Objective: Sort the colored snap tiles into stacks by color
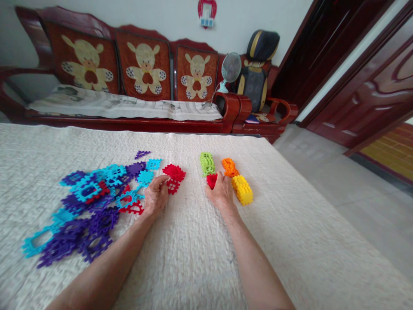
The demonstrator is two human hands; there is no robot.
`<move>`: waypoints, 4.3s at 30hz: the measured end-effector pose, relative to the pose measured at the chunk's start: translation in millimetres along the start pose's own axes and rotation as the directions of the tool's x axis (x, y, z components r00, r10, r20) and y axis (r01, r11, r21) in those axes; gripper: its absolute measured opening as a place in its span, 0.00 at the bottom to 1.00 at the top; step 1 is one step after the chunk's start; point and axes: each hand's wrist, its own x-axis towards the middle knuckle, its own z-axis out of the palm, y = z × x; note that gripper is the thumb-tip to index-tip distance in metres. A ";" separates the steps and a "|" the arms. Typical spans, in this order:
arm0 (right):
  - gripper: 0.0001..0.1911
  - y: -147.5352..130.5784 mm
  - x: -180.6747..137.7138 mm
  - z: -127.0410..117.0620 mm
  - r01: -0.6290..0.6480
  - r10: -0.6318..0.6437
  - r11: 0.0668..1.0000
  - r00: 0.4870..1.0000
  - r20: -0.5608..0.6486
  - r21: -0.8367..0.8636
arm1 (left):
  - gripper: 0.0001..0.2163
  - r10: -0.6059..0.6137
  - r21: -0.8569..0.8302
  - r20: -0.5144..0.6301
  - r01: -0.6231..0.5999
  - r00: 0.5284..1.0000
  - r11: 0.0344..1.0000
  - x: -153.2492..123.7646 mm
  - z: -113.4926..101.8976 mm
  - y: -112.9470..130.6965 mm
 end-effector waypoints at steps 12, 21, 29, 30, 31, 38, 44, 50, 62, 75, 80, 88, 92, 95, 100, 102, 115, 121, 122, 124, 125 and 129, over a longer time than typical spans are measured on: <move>0.30 -21.0 -2.5 -7.1 0.336 -0.296 0.930 0.926 -0.235 0.150 | 0.13 -0.188 -0.155 -0.159 0.163 0.969 0.974 -2.0 5.9 -6.1; 0.27 -115.8 21.0 17.8 0.341 -0.337 0.933 0.940 -0.053 0.112 | 0.20 -0.287 -0.241 -0.179 0.241 0.941 0.940 1.1 6.1 -2.7; 0.25 -108.2 19.0 22.3 0.478 -0.456 0.840 0.878 -0.146 0.256 | 0.21 -0.307 -0.226 -0.164 0.268 0.937 0.937 -0.3 7.9 1.2; 0.26 -100.7 15.8 19.1 0.512 -0.486 0.810 0.859 -0.160 0.287 | 0.21 -0.299 -0.225 -0.158 0.260 0.941 0.939 -0.3 7.6 1.6; 0.27 -92.2 11.9 15.4 0.541 -0.517 0.782 0.840 -0.162 0.310 | 0.21 -0.289 -0.225 -0.152 0.252 0.945 0.941 -0.2 7.4 1.9; 0.34 -41.1 -27.1 -4.6 0.600 -0.667 0.707 0.742 0.071 0.374 | 0.19 -0.266 -0.197 -0.155 0.234 0.951 0.952 0.9 9.0 2.3; 0.36 -42.6 -49.7 -2.7 0.423 -0.458 0.866 0.886 0.079 0.268 | 0.19 -0.301 -0.180 -0.113 0.279 0.947 0.943 2.3 7.3 7.8; 0.27 -59.5 -62.9 9.9 0.338 -0.342 0.932 0.939 0.015 0.130 | 0.17 -0.271 -0.182 -0.115 0.248 0.956 0.951 1.7 5.8 7.4; 0.25 -22.8 -16.4 -13.3 0.270 -0.202 0.932 0.940 -0.274 0.243 | 0.16 -0.266 -0.168 -0.115 0.245 0.957 0.955 0.2 7.4 1.2; 0.24 2.8 2.2 -3.7 0.109 -0.088 0.990 0.975 -0.203 0.093 | 0.16 -0.305 -0.157 -0.090 0.288 0.948 0.944 1.9 4.9 5.7; 0.31 3.3 1.6 -1.6 0.108 -0.093 0.992 0.979 -0.181 0.072 | 0.16 -0.305 -0.255 -0.136 0.264 0.943 0.930 1.4 6.7 3.2; 0.30 -6.3 -5.3 -7.7 0.322 -0.262 0.937 0.903 -0.341 0.133 | 0.17 -0.304 -0.297 -0.160 0.248 0.939 0.922 0.2 10.2 -3.8; 0.20 -38.6 -11.8 -2.1 0.593 -0.520 0.763 0.800 -0.299 0.258 | 0.17 -0.299 -0.328 -0.171 0.232 0.939 0.916 0.5 11.6 -5.6; 0.19 -64.8 -7.5 13.9 0.652 -0.621 0.705 0.758 -0.199 0.279 | 0.17 -0.281 -0.308 -0.177 0.219 0.943 0.926 0.7 12.0 -5.2; 0.23 -83.3 12.8 44.5 0.600 -0.578 0.741 0.799 -0.167 0.303 | 0.17 -0.280 -0.300 -0.203 0.213 0.938 0.930 0.4 12.4 -5.0; 0.21 -81.9 18.3 51.8 0.595 -0.581 0.731 0.799 -0.153 0.333 | 0.18 -0.280 -0.285 -0.194 0.219 0.940 0.933 0.5 11.6 -4.4; 0.16 -59.3 0.2 32.9 0.586 -0.514 0.685 0.810 -0.282 0.434 | 0.20 -0.313 -0.249 -0.146 0.272 0.938 0.930 4.1 7.2 6.9; 0.16 -42.5 -23.2 4.8 0.498 -0.499 0.674 0.852 -0.161 0.545 | 0.20 -0.334 -0.228 -0.146 0.297 0.931 0.927 3.9 9.5 7.1; 0.16 -39.3 -27.0 2.0 0.467 -0.493 0.690 0.862 -0.114 0.553 | 0.20 -0.332 -0.229 -0.141 0.296 0.933 0.927 3.9 9.9 6.6; 0.17 -33.5 -33.1 -0.3 0.429 -0.504 0.724 0.864 -0.010 0.540 | 0.20 -0.323 -0.234 -0.129 0.288 0.938 0.929 3.6 10.4 5.0; 0.18 -31.2 -35.2 0.0 0.428 -0.517 0.740 0.855 0.032 0.520 | 0.20 -0.318 -0.236 -0.126 0.283 0.940 0.930 3.5 10.4 4.0; 0.16 -27.5 -39.2 3.9 0.465 -0.528 0.794 0.846 0.066 0.392 | 0.20 -0.288 -0.238 -0.143 0.249 0.947 0.939 2.9 10.2 0.4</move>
